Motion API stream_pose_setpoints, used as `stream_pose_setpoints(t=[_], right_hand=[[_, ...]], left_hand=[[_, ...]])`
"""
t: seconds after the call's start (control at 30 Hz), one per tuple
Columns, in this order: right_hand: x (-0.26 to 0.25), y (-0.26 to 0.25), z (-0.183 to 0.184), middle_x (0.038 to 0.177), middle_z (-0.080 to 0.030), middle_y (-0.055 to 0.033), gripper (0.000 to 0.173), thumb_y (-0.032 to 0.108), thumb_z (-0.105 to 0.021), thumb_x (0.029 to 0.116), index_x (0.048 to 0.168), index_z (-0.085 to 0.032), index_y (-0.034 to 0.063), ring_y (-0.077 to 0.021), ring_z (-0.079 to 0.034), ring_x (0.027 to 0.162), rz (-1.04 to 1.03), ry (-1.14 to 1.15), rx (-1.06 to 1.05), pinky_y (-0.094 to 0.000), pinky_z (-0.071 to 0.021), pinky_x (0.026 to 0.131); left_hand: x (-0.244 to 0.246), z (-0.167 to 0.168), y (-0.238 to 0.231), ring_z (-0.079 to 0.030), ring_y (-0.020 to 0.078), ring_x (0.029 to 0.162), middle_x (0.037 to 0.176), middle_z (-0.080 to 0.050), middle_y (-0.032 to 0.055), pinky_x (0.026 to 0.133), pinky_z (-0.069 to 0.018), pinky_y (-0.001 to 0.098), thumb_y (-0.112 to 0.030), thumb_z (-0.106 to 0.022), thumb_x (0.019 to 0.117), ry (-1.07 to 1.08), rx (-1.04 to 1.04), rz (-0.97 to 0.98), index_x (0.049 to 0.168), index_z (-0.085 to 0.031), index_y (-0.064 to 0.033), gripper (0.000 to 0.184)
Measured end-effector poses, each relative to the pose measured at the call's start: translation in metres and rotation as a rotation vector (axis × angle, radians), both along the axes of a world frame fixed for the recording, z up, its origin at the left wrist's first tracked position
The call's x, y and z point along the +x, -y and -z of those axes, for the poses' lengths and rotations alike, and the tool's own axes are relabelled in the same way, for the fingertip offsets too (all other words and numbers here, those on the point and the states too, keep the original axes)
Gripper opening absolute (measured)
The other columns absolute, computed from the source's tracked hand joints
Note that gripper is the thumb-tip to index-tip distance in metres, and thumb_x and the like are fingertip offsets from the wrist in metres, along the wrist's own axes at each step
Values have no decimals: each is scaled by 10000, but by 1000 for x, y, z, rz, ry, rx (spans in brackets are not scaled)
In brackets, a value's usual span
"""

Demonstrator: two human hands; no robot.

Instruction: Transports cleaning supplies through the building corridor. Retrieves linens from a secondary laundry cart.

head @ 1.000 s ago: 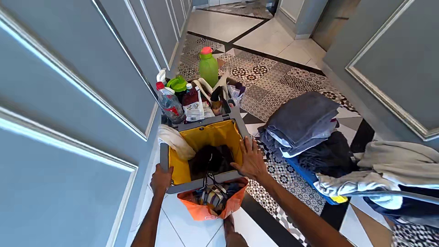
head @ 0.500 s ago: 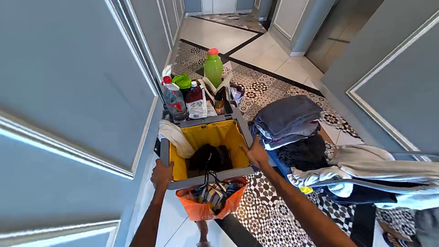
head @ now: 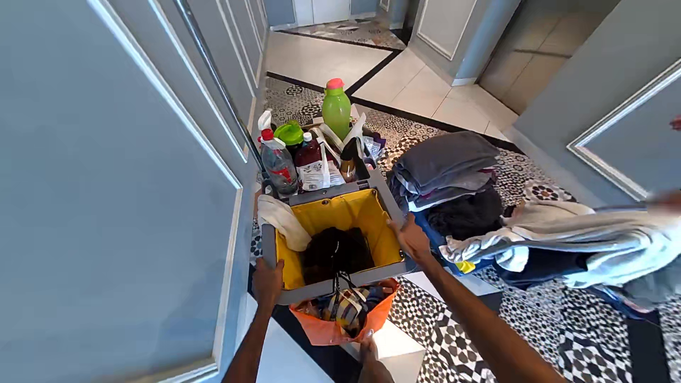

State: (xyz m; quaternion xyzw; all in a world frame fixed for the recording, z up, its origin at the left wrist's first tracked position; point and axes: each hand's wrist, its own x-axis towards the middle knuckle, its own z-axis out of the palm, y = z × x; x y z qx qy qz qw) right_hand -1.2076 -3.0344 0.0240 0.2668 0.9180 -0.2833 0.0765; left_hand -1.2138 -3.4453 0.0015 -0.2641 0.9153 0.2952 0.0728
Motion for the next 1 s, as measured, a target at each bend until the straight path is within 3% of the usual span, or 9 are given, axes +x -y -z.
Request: stream_pose_setpoints(t=[0.1, 0.17, 0.27, 0.37, 0.53, 0.67, 0.73, 0.9, 1.0], right_hand=[[-68, -1, 9, 1645, -323, -196, 1213, 872, -517, 810, 1640, -178, 55, -374, -485, 1408, -303, -170, 195, -573, -487, 1056], [-114, -8, 21, 1712, -148, -197, 1279, 943, -440, 773, 1645, -166, 48, -370, -268, 1548, -422, -251, 245, -565, -341, 1193], [-184, -18, 24, 1714, -87, -229, 1293, 903, -476, 800, 1638, -116, -14, -352, -128, 1593, -442, -299, 150, -501, -211, 1277], [-252, -18, 14, 1724, -38, -206, 1288, 818, -566, 830, 1637, -16, -21, -308, -173, 1590, -364, -251, -15, -455, -265, 1263], [-373, -30, 10, 1696, -179, -230, 1230, 735, -603, 886, 1635, 40, 1, -371, -462, 1441, -142, -156, -213, -546, -448, 1119], [-467, -42, 14, 1621, -313, -302, 1116, 672, -549, 965, 1639, 58, 23, -390, -434, 1458, -15, -128, -451, -539, -364, 1194], [-514, -43, 14, 1563, -412, -301, 1096, 696, -536, 959, 1649, 13, 45, -404, -505, 1398, 22, -113, -435, -568, -409, 1151], [-626, -50, 19, 1643, -275, -290, 957, 658, -419, 1026, 1632, -114, -16, -376, -344, 1514, 118, -96, -585, -536, -311, 1228], [-691, -54, 25, 1598, -359, -293, 970, 715, -380, 1006, 1628, -171, 1, -397, -417, 1461, 159, -29, -572, -571, -367, 1184]], left_hand=[[-73, 4, 0, -646, 432, 1140, 1219, -660, 268, 932, -515, 631, -432, -706, 943, -46, 23, 13, 1460, -480, -36, 690], [-119, 3, -4, -634, 437, 1159, 1241, -646, 279, 955, -501, 638, -417, -722, 940, -63, 47, 17, 1454, -487, -30, 685], [-190, -1, -11, -623, 448, 1179, 1252, -642, 284, 963, -496, 645, -420, -726, 937, -32, 51, 4, 1476, -470, -36, 709], [-260, -5, -13, -632, 455, 1161, 1224, -654, 285, 942, -504, 647, -424, -713, 946, -1, 17, 9, 1473, -469, -40, 697], [-377, -6, -23, -655, 452, 1114, 1190, -665, 286, 913, -516, 646, -414, -710, 953, 1, -3, 16, 1469, -473, -44, 677], [-468, -6, -28, -647, 450, 1138, 1210, -662, 279, 926, -514, 642, -429, -700, 957, 32, -27, 14, 1486, -460, -57, 689], [-515, -4, -30, -652, 447, 1132, 1198, -671, 271, 919, -519, 640, -433, -709, 949, 19, -38, 15, 1477, -476, -63, 686], [-631, -4, -33, -646, 462, 1136, 1198, -667, 285, 927, -508, 657, -440, -706, 948, 36, -59, 19, 1464, -492, -66, 672], [-696, -9, -37, -640, 463, 1151, 1216, -660, 289, 942, -507, 645, -453, -701, 947, 52, -88, 19, 1483, -473, -61, 702]])
